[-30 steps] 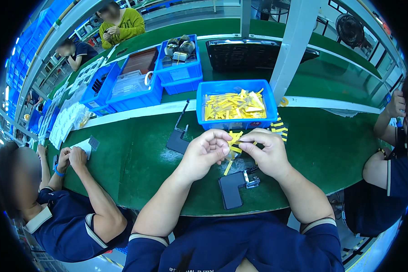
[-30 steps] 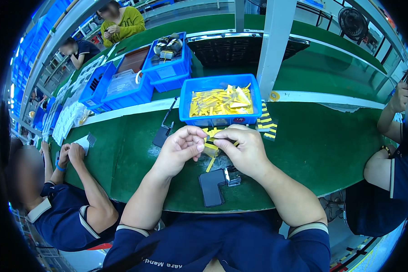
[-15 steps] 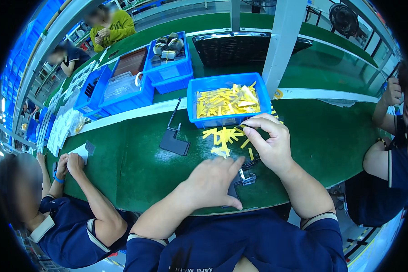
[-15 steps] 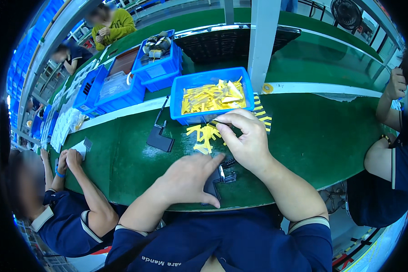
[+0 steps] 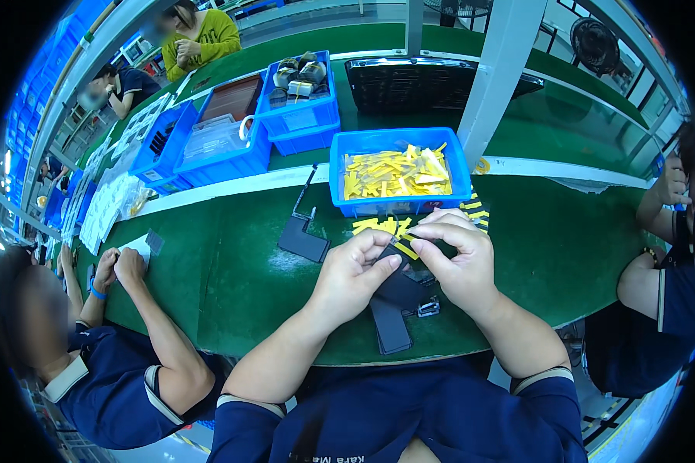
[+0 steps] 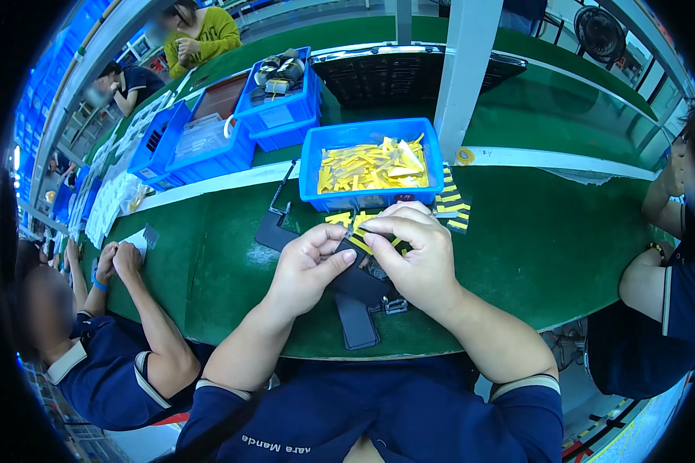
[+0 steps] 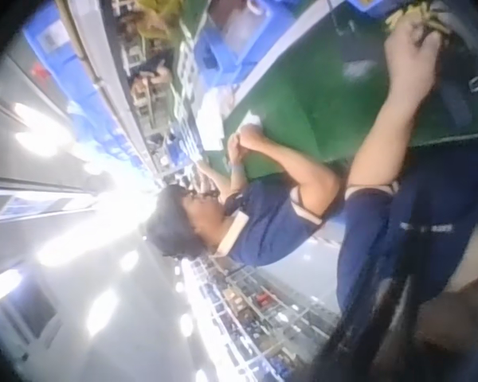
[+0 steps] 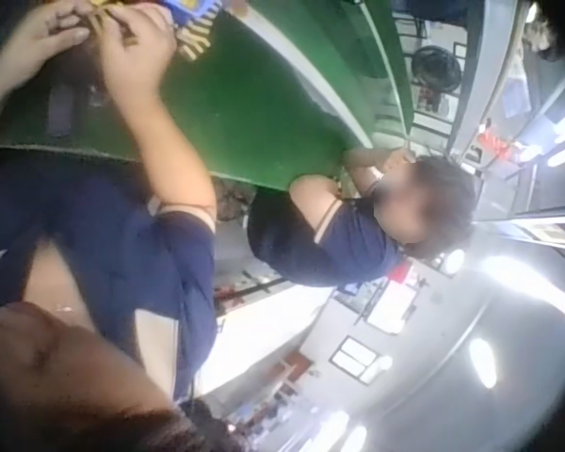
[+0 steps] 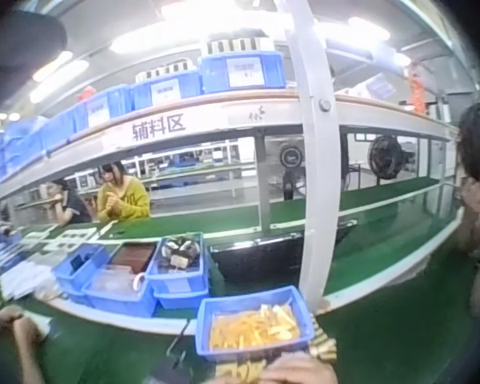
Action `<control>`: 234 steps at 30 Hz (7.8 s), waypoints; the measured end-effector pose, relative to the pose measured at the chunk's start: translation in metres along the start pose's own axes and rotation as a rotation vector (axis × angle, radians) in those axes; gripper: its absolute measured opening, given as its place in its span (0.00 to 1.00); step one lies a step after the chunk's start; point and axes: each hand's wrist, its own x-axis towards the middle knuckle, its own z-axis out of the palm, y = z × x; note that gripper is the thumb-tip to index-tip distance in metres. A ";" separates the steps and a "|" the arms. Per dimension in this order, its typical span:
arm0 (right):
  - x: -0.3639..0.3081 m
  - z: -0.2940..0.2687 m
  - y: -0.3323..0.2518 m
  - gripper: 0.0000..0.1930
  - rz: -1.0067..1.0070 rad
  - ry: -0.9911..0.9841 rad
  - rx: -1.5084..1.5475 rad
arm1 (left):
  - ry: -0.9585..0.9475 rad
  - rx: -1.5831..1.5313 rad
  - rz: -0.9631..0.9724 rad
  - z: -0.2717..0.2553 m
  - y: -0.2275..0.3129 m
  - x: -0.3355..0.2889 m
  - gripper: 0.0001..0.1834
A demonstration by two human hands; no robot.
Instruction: The person sits at a green workbench in a factory setting and assembles small electronic components. They repeatedly pick up a black rectangular piece and a yellow strip, align them, and press them together. The person places the assembled units on the table and continues the process with new parts from a blue bin.
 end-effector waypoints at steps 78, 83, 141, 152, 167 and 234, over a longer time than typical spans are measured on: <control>-0.003 0.002 -0.007 0.09 -0.278 -0.059 -0.219 | 0.160 0.424 0.319 0.012 -0.001 -0.007 0.17; -0.002 0.001 -0.005 0.09 -0.294 -0.100 -0.130 | 0.101 0.559 0.353 0.012 0.009 -0.010 0.21; 0.007 -0.007 0.001 0.09 -0.095 0.052 -0.237 | 0.146 0.115 0.147 0.005 -0.003 -0.005 0.13; 0.004 -0.005 0.005 0.06 0.143 -0.031 0.013 | 0.157 0.089 0.156 0.005 -0.005 -0.003 0.13; 0.002 0.001 0.009 0.03 0.223 -0.010 0.181 | 0.107 -0.030 0.145 0.003 -0.009 -0.002 0.13; 0.009 -0.011 0.008 0.04 0.143 -0.011 -0.012 | -0.230 1.177 0.228 0.009 0.025 -0.006 0.30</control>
